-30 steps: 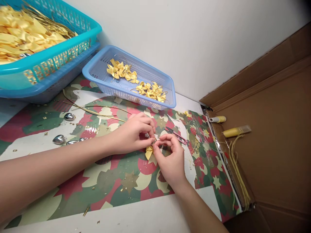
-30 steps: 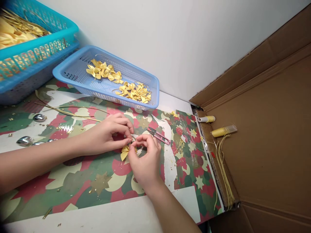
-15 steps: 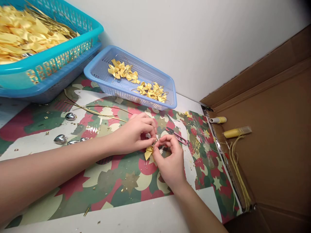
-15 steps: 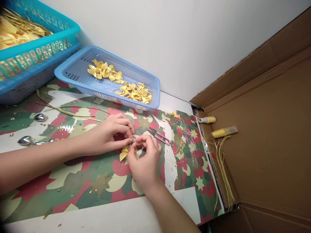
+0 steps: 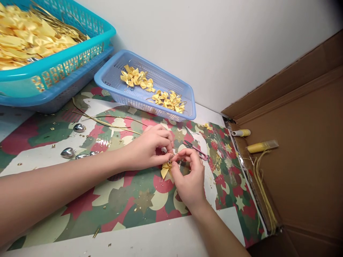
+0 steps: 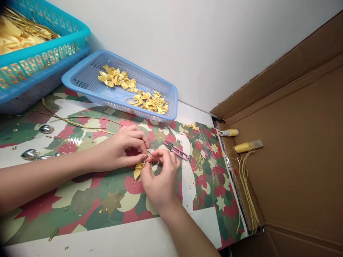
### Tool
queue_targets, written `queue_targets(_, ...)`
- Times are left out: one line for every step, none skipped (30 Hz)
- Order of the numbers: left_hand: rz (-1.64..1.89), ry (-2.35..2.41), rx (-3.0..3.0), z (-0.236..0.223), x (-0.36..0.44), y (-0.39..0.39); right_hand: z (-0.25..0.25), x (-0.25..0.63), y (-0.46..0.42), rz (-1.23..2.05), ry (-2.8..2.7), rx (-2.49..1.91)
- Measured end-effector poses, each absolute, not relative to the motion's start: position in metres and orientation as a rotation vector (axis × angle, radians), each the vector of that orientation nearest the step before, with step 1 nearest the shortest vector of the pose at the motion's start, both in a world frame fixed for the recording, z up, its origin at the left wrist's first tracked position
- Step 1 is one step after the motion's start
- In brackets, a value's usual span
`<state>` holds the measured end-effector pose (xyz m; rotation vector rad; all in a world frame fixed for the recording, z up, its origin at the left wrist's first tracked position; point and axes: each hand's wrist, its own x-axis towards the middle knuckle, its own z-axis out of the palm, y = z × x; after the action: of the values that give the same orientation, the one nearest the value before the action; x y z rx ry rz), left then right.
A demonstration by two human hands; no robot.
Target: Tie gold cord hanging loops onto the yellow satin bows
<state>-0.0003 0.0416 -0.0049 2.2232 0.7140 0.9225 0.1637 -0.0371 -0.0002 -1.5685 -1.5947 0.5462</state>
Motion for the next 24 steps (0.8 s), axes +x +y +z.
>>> queue_targets(0.924, 0.712, 2.226, -0.0050, -0.0003, 0.0419, -0.0002, 0.1632, -0.0370, 0.556, -1.585, -1.580)
queue_targets(0.928, 0.709, 2.229, -0.0051, -0.0003, 0.0421, -0.0004, 0.1627, -0.0370, 0.561, -1.578, -1.590)
queue_targets(0.931, 0.706, 2.231, -0.0052, -0.0003, 0.0422, -0.0006, 0.1622, -0.0369, 0.562, -1.573, -1.600)
queue_targets(0.936, 0.704, 2.233, -0.0053, -0.0002, 0.0423, -0.0010, 0.1617, -0.0368, 0.558, -1.573, -1.607)
queue_targets(0.938, 0.703, 2.235, -0.0053, -0.0001, 0.0423, -0.0013, 0.1613, -0.0367, 0.549, -1.575, -1.610)
queue_targets(0.938, 0.702, 2.236, -0.0054, 0.0000, 0.0423, -0.0016, 0.1612, -0.0366, 0.537, -1.581, -1.609)
queue_targets(0.936, 0.703, 2.237, -0.0053, 0.0002, 0.0422, -0.0019, 0.1612, -0.0364, 0.528, -1.588, -1.605)
queue_targets(0.933, 0.706, 2.237, -0.0052, 0.0004, 0.0421, -0.0021, 0.1614, -0.0364, 0.522, -1.594, -1.599)
queue_targets(0.928, 0.711, 2.237, -0.0051, 0.0005, 0.0420, -0.0022, 0.1617, -0.0363, 0.523, -1.600, -1.594)
queue_targets(0.924, 0.716, 2.236, -0.0050, 0.0006, 0.0419, -0.0022, 0.1620, -0.0363, 0.527, -1.606, -1.592)
queue_targets(0.919, 0.720, 2.234, -0.0048, 0.0006, 0.0418, -0.0022, 0.1622, -0.0363, 0.533, -1.610, -1.594)
queue_targets(0.915, 0.723, 2.232, -0.0047, 0.0006, 0.0417, -0.0023, 0.1624, -0.0364, 0.539, -1.612, -1.598)
queue_targets(0.911, 0.725, 2.231, -0.0047, 0.0006, 0.0415, -0.0023, 0.1625, -0.0364, 0.544, -1.611, -1.604)
queue_targets(0.907, 0.726, 2.230, -0.0047, 0.0005, 0.0415, -0.0024, 0.1625, -0.0365, 0.545, -1.607, -1.608)
queue_targets(0.905, 0.728, 2.230, -0.0049, 0.0004, 0.0414, -0.0025, 0.1624, -0.0365, 0.545, -1.601, -1.612)
queue_targets(0.901, 0.729, 2.232, -0.0051, 0.0004, 0.0413, -0.0027, 0.1622, -0.0365, 0.545, -1.595, -1.615)
queue_targets(0.896, 0.730, 2.233, -0.0053, 0.0005, 0.0412, -0.0029, 0.1619, -0.0365, 0.545, -1.591, -1.616)
queue_targets(0.892, 0.731, 2.235, -0.0056, 0.0005, 0.0411, -0.0031, 0.1617, -0.0365, 0.546, -1.589, -1.615)
queue_targets(0.889, 0.731, 2.238, -0.0058, 0.0006, 0.0410, -0.0033, 0.1614, -0.0365, 0.549, -1.589, -1.612)
queue_targets(0.887, 0.731, 2.241, -0.0059, 0.0008, 0.0410, -0.0035, 0.1612, -0.0364, 0.552, -1.592, -1.608)
queue_targets(0.886, 0.731, 2.244, -0.0061, 0.0008, 0.0409, -0.0037, 0.1610, -0.0364, 0.555, -1.597, -1.603)
queue_targets(0.886, 0.731, 2.247, -0.0062, 0.0009, 0.0408, -0.0039, 0.1609, -0.0364, 0.554, -1.603, -1.599)
queue_targets(0.888, 0.731, 2.248, -0.0062, 0.0009, 0.0407, -0.0041, 0.1608, -0.0364, 0.547, -1.610, -1.597)
queue_targets(0.888, 0.729, 2.249, -0.0063, 0.0008, 0.0407, -0.0044, 0.1608, -0.0365, 0.534, -1.620, -1.594)
